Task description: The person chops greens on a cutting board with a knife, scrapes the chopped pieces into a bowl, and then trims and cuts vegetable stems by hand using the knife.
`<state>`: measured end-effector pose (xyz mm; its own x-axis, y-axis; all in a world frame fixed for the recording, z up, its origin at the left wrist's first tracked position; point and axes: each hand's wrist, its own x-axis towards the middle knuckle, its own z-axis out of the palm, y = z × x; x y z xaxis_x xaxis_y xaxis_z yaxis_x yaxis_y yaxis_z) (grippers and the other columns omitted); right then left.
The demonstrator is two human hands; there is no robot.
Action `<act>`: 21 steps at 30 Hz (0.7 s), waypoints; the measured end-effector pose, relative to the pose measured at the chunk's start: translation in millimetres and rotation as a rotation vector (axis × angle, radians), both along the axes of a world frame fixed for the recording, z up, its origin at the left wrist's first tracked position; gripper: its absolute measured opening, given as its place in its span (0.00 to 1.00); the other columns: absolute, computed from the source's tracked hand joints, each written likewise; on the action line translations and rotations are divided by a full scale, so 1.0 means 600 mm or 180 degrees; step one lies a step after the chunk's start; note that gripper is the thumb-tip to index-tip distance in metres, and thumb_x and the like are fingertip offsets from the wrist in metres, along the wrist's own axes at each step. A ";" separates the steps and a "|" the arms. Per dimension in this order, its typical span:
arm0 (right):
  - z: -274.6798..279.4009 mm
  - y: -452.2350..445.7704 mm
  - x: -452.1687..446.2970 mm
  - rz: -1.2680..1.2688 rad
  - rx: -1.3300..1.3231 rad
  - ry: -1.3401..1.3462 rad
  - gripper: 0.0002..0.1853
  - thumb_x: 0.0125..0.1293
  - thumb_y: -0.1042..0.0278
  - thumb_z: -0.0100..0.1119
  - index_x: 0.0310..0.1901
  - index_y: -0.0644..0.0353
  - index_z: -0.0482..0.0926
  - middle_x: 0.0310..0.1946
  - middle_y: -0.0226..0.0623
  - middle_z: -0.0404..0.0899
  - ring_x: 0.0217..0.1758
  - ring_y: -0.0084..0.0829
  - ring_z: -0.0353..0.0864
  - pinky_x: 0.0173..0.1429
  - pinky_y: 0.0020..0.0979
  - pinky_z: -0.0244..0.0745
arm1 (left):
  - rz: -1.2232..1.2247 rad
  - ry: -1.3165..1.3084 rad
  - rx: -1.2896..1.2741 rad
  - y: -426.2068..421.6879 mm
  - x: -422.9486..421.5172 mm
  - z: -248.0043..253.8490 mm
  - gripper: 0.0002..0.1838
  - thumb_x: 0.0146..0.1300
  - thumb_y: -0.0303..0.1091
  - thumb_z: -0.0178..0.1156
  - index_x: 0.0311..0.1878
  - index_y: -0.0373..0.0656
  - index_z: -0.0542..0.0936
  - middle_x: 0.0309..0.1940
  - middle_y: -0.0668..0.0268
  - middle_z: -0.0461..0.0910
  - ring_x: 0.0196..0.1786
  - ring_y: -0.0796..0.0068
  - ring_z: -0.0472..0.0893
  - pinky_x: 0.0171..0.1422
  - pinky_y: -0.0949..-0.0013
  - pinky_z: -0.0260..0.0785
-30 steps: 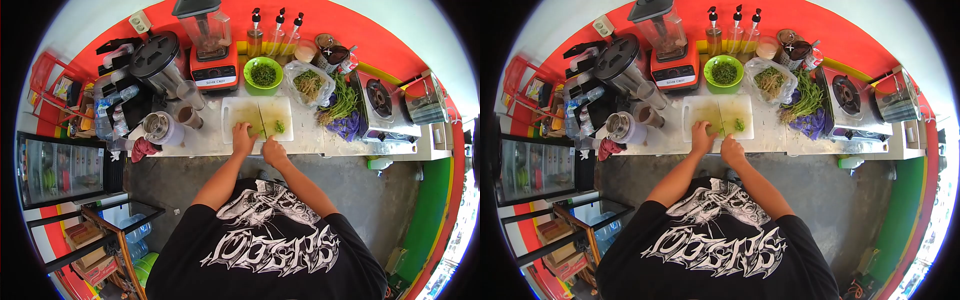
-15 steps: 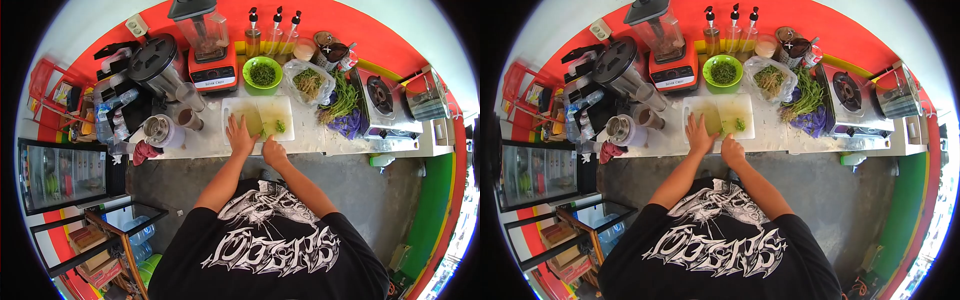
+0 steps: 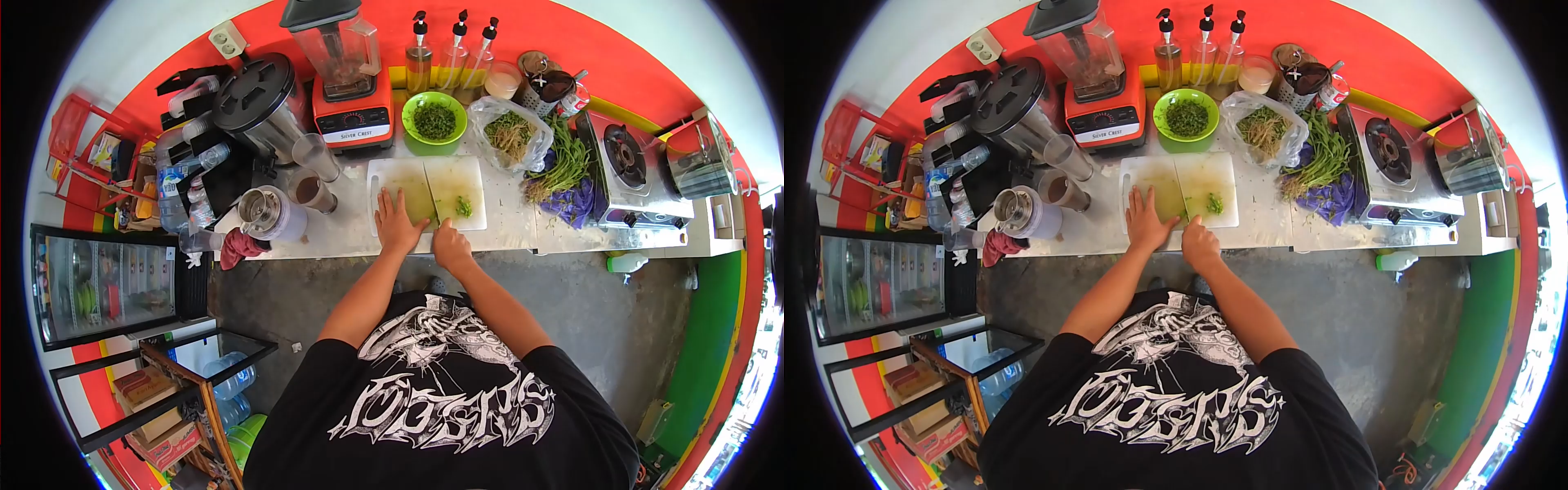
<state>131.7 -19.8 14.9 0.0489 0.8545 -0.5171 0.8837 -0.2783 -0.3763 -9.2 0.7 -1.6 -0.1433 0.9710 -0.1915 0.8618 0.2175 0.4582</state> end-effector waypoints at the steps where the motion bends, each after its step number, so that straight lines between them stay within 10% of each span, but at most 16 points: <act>1: -0.005 0.011 0.003 0.0123 0.0095 0.0004 0.20 0.77 0.55 0.48 0.53 0.67 0.69 0.51 0.66 0.81 0.57 0.64 0.81 0.63 0.55 0.75 | 0.0002 -0.0034 0.0048 -0.002 -0.001 -0.002 0.57 0.54 0.58 0.74 0.82 0.51 0.53 0.84 0.49 0.40 0.86 0.52 0.41 0.84 0.44 0.44; 21: 0.006 -0.005 -0.004 0.0216 -0.0029 -0.0047 0.20 0.76 0.54 0.50 0.53 0.67 0.67 0.49 0.66 0.82 0.56 0.64 0.82 0.62 0.55 0.76 | -0.0140 0.0111 -0.0338 0.008 -0.004 -0.013 0.59 0.60 0.64 0.66 0.84 0.54 0.43 0.84 0.51 0.29 0.86 0.53 0.33 0.85 0.45 0.38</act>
